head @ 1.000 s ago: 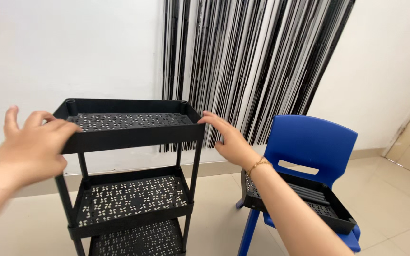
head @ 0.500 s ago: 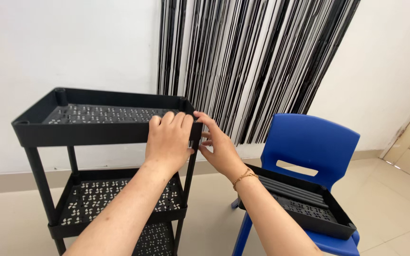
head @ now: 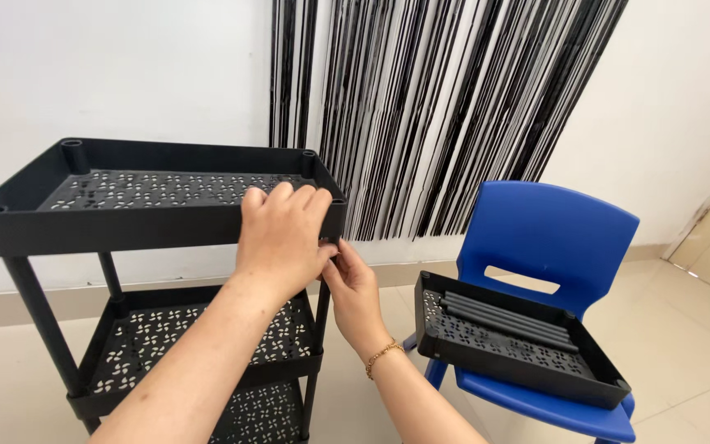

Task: The person assembles a black plastic three-tier rack by inserting vertical poles into the trays and adding horizontal crossbars. They work on the floor, connecting the components by hand to form the complete structure.

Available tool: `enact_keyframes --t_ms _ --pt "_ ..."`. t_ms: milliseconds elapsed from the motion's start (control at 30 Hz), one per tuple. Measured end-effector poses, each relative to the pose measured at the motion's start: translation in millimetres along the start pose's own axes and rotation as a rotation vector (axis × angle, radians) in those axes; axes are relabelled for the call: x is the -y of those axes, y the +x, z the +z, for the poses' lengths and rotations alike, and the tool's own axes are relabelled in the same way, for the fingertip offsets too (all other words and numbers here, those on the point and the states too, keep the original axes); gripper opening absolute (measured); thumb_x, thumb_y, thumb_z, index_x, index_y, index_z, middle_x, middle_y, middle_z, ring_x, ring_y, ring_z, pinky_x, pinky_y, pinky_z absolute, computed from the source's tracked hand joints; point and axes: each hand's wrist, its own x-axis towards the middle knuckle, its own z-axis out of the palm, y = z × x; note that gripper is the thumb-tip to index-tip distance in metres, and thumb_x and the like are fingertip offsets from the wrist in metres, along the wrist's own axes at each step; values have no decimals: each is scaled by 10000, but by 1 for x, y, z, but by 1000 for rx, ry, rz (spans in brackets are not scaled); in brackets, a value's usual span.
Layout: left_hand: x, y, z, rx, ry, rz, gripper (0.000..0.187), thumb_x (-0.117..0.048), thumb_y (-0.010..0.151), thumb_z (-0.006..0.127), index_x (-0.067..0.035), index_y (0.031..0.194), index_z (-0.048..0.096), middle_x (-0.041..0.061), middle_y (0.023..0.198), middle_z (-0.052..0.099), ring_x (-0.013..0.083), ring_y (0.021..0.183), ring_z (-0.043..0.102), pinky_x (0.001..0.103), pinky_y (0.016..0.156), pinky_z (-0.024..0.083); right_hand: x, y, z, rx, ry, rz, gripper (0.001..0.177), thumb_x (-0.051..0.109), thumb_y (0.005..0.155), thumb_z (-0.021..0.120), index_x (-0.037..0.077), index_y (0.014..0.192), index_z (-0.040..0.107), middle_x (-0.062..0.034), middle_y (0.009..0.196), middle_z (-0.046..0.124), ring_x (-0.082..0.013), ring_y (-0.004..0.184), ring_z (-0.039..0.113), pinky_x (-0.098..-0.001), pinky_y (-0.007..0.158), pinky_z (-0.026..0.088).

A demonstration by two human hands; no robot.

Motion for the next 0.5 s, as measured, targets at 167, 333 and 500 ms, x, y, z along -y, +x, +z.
enact_keyframes --t_ms 167,333,500 --pt "-8 3 -5 -9 -14 -10 516 -325 625 881 -128 1038 643 -4 973 663 226 987 585 452 852 374 23 10 -6 -39 -176 94 491 3 926 561 19 1417 551 -69 1058 682 -148 913 631 -306 822 554" --pt "-11 3 -13 -32 -57 -7 455 -368 609 879 -127 929 665 -3 878 691 230 931 613 468 835 381 84 53 -9 -144 -227 -421 475 129 893 475 -22 1342 510 -107 1327 580 -205 1268 514 -351 1044 421" --pt "-20 3 -14 -54 -129 -108 424 -372 570 895 -134 860 699 -16 762 683 222 818 613 454 795 370 100 80 6 164 -395 -292 327 240 1030 495 -18 1013 695 -116 1085 702 -217 1014 667 -326 945 506"
